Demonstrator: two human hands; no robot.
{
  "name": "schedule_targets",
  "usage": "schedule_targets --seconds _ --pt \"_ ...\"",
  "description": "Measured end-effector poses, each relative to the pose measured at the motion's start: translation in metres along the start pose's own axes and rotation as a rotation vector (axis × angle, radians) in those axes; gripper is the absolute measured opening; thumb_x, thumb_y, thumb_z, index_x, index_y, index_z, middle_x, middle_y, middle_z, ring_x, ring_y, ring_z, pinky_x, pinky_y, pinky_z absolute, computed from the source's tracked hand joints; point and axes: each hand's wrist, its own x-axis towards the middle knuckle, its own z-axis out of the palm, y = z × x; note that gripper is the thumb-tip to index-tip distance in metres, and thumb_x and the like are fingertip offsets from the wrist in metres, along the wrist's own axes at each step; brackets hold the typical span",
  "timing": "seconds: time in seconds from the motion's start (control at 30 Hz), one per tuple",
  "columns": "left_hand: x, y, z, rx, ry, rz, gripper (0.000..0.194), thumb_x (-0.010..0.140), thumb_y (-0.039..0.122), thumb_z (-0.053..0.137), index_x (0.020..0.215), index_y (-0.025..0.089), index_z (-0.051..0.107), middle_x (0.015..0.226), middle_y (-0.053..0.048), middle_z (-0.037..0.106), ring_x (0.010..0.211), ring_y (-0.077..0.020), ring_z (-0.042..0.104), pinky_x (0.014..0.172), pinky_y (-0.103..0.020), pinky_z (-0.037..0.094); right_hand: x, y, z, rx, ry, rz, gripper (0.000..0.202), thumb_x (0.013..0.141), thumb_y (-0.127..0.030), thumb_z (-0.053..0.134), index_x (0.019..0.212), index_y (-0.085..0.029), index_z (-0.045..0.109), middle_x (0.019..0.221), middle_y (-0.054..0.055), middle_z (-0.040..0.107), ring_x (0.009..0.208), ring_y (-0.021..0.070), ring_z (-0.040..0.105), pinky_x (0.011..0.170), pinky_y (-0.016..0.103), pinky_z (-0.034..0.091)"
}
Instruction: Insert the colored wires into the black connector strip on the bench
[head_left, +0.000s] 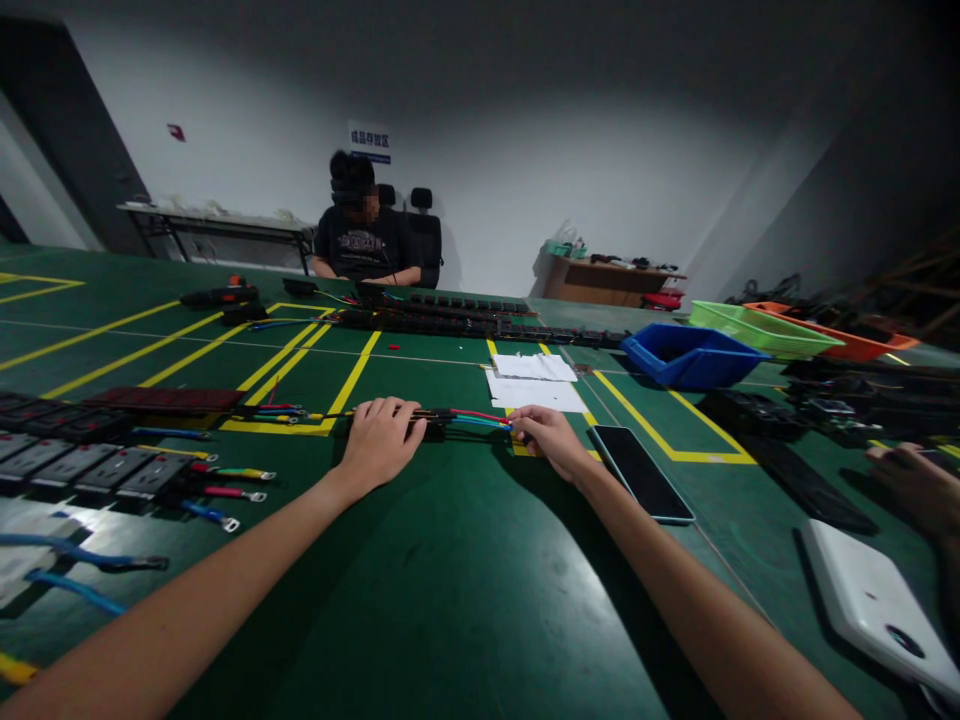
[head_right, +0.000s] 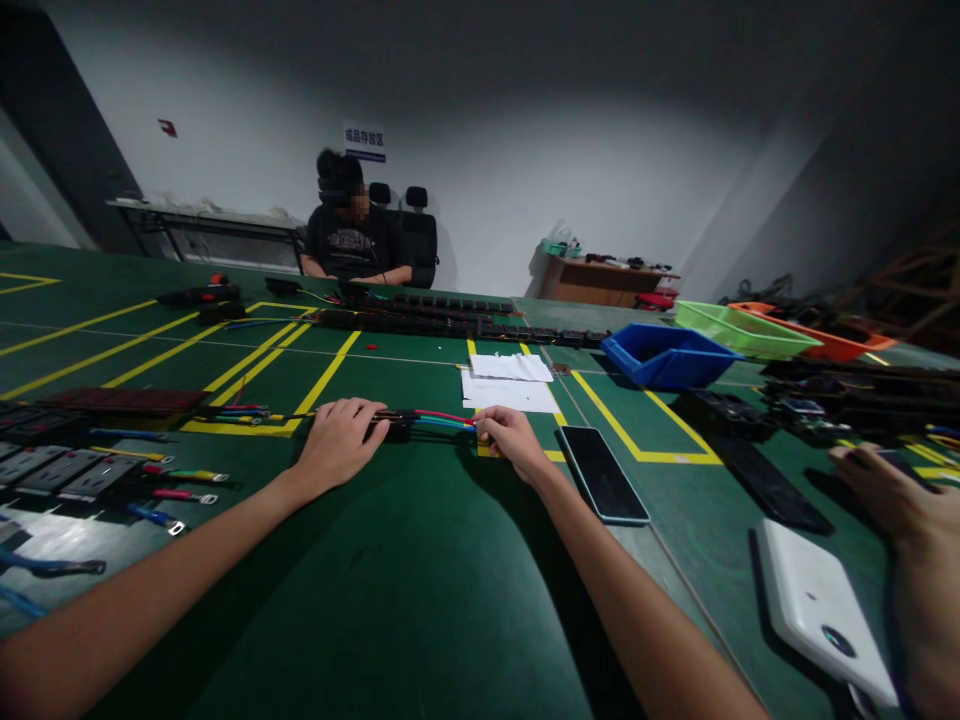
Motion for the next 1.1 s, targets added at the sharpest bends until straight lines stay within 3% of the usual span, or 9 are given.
schedule_targets --seconds 0.23,0.63,0.9,1.1 --pt "0.000 0.002 -0.001 0.026 0.007 0.001 0.051 0.102 0.049 0.032 0.123 0.018 0.066 0.120 -0.013 0.068 0.113 -0.0293 0.060 0.102 -0.051 0.041 0.004 0.006 0.005 -0.042 0.091 0.009 0.028 0.066 -0.032 0.074 0.087 -0.019 0.060 0.063 -0.003 0.060 0.047 0.0078 0.047 0.036 0.016 0.034" --pt "0.000 0.002 -0.002 0.022 -0.008 -0.008 0.053 0.103 0.049 0.029 0.124 0.017 0.066 0.121 -0.013 0.068 0.114 -0.0292 0.060 0.103 -0.051 0.042 0.002 0.009 0.003 -0.151 -0.011 -0.080 0.032 0.082 -0.049 0.068 0.083 -0.019 0.057 0.059 -0.001 0.062 0.046 0.0087 0.052 0.037 0.017 0.038" --pt "0.001 0.001 -0.001 0.015 -0.015 -0.008 0.053 0.102 0.050 0.030 0.125 0.017 0.065 0.122 -0.013 0.068 0.115 -0.0288 0.059 0.105 -0.052 0.041 -0.001 0.009 -0.006 -0.038 -0.099 -0.092 0.049 0.074 -0.060 0.077 0.093 -0.018 0.058 0.067 -0.001 0.066 0.052 0.0087 0.056 0.044 0.017 0.041" --pt "0.001 0.001 -0.001 0.016 -0.011 -0.004 0.054 0.102 0.050 0.030 0.125 0.017 0.065 0.122 -0.013 0.068 0.115 -0.0291 0.059 0.105 -0.052 0.040 -0.001 0.010 -0.007 -0.009 -0.120 -0.104 0.051 0.073 -0.058 0.079 0.099 -0.019 0.057 0.069 -0.002 0.065 0.054 0.0086 0.054 0.044 0.016 0.038"
